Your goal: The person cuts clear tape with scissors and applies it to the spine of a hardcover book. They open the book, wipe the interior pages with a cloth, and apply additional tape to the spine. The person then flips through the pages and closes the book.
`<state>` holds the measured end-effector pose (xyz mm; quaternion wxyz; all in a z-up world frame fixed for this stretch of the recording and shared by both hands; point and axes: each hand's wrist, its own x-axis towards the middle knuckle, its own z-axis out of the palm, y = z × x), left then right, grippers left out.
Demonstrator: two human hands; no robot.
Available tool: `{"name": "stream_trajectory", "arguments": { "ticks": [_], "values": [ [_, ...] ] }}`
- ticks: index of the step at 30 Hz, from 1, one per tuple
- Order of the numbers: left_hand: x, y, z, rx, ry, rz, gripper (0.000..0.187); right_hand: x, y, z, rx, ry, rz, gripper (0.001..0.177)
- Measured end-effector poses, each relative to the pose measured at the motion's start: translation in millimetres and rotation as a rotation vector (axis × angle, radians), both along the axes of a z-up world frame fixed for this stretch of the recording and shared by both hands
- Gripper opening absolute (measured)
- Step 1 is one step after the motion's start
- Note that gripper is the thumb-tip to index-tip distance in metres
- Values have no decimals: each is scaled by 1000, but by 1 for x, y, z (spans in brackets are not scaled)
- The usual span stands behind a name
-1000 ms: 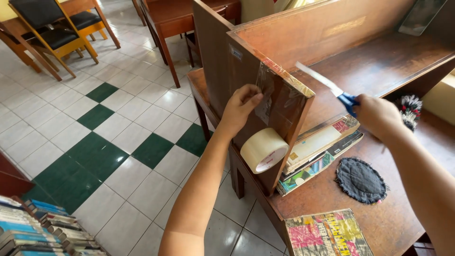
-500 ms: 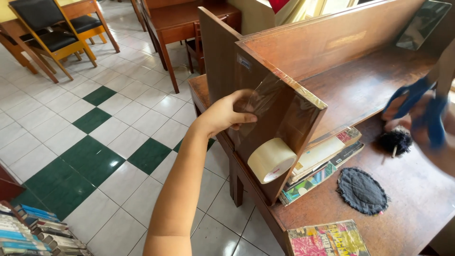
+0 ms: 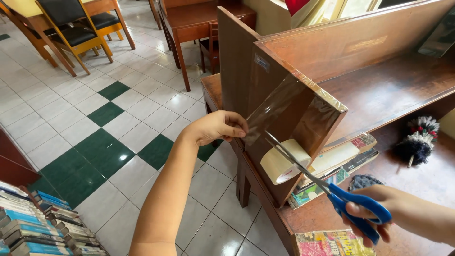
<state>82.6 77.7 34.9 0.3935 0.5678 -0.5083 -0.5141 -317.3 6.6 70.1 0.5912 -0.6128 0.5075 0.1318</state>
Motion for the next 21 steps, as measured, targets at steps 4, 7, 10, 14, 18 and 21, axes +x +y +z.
{"name": "stream_trajectory", "arguments": {
  "ticks": [4, 7, 10, 14, 18, 21],
  "values": [
    [0, 8, 4, 27, 39, 103, 17, 24, 1, 10, -43, -43, 32, 42],
    [-2, 11, 6, 50, 25, 153, 19, 44, 7, 20, -67, -78, 70, 49],
    [-1, 12, 8, 56, 31, 157, 18, 58, 11, 25, -152, -84, 92, 46],
    [4, 8, 1, 52, 51, 161, 17, 66, 15, 29, -196, -100, 33, 37],
    [13, 14, -18, 50, -29, 45, 15, 57, 25, 42, -353, 144, 105, 19],
    [10, 47, -27, 20, -74, -39, 12, 8, -4, 28, -300, 161, 50, 7]
  ]
}}
